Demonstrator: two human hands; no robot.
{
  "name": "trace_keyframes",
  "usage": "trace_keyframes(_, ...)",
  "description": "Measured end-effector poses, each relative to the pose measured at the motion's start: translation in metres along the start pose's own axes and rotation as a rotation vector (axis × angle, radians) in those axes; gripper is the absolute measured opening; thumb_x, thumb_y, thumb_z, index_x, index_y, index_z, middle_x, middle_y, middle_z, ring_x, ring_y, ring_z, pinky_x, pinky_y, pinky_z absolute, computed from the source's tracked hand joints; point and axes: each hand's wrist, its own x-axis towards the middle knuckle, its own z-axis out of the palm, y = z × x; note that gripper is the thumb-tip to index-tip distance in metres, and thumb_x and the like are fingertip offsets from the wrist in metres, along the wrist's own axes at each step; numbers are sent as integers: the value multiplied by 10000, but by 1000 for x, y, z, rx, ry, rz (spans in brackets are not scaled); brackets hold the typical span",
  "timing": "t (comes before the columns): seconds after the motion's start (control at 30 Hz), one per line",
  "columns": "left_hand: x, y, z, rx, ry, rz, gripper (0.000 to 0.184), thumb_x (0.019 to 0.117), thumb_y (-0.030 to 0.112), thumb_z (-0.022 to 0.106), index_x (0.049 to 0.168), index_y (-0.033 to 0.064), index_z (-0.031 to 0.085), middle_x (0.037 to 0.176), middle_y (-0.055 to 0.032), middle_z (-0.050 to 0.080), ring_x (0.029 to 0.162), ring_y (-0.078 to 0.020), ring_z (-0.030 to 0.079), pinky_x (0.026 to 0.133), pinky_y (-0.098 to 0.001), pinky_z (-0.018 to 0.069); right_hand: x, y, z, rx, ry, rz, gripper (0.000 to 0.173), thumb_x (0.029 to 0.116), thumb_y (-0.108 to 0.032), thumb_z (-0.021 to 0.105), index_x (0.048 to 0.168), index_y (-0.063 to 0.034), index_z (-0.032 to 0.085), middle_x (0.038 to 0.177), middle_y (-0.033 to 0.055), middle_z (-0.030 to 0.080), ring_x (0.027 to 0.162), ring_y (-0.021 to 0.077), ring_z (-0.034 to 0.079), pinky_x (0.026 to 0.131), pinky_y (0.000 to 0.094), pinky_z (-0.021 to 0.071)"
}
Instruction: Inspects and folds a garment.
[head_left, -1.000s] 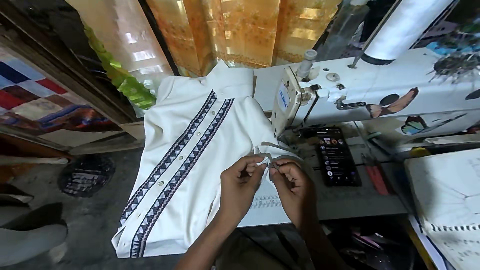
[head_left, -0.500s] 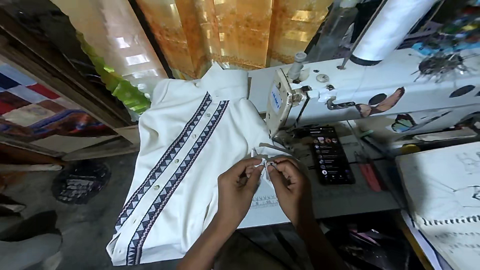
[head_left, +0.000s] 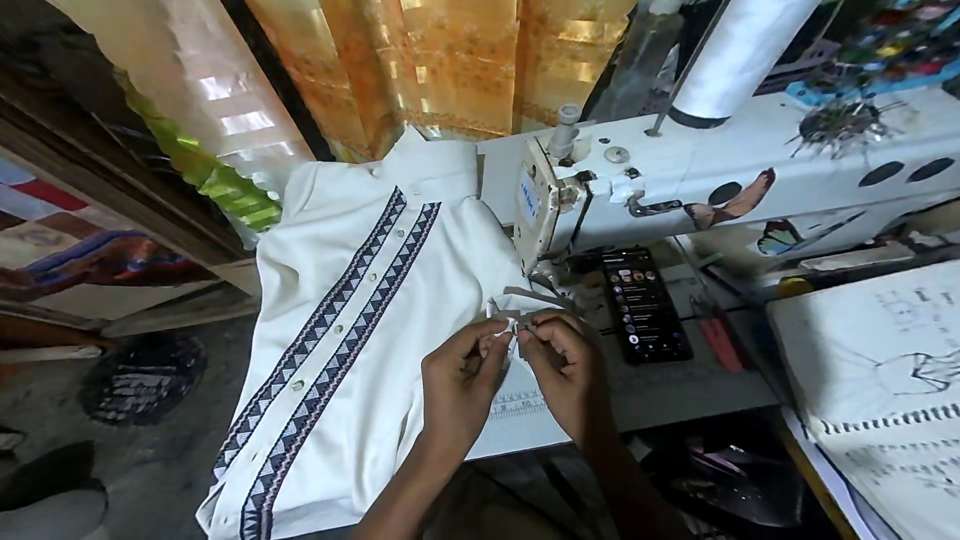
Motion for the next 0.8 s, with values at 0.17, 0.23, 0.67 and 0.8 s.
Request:
trace_keyframes(0.17, -1, 2, 0, 13, -12, 0, 147, 959, 79, 681, 1040, -34, 727, 869, -25, 725, 766, 3, 669, 742, -162, 574, 1, 1, 1, -25, 4, -23, 195, 950, -142, 641, 843, 7, 709, 1005, 102, 678, 902, 29, 647, 792, 147, 544)
trace_keyframes(0.23, -1, 1, 0, 15, -6, 4, 148, 958, 83, 684, 1035, -35, 728, 862, -25, 724, 763, 1, 669, 743, -163, 574, 1, 1, 1, -28, 6, -33, 191, 950, -141, 643, 842, 2, 710, 1004, 97, 680, 907, 27, 646, 795, 146, 542)
trace_keyframes(0.67, 6, 1, -5, -54, 17, -67, 107, 938, 50, 696, 1013, -23, 716, 821, -1, 715, 729, 2, 664, 700, -161, 575, 4, 2, -2, 96, -54, 20, 207, 953, -132, 632, 782, -19, 660, 1007, 64, 678, 924, 9, 638, 808, 144, 537)
trace_keyframes(0.8, 7, 2, -6, -61, 15, -71, 112, 935, 41, 697, 1020, -28, 717, 819, 2, 715, 722, 5, 659, 696, -157, 570, 4, 1, -2, 101, -58, 9, 210, 947, -125, 638, 770, -14, 661, 1007, 70, 675, 898, 3, 634, 776, 132, 535)
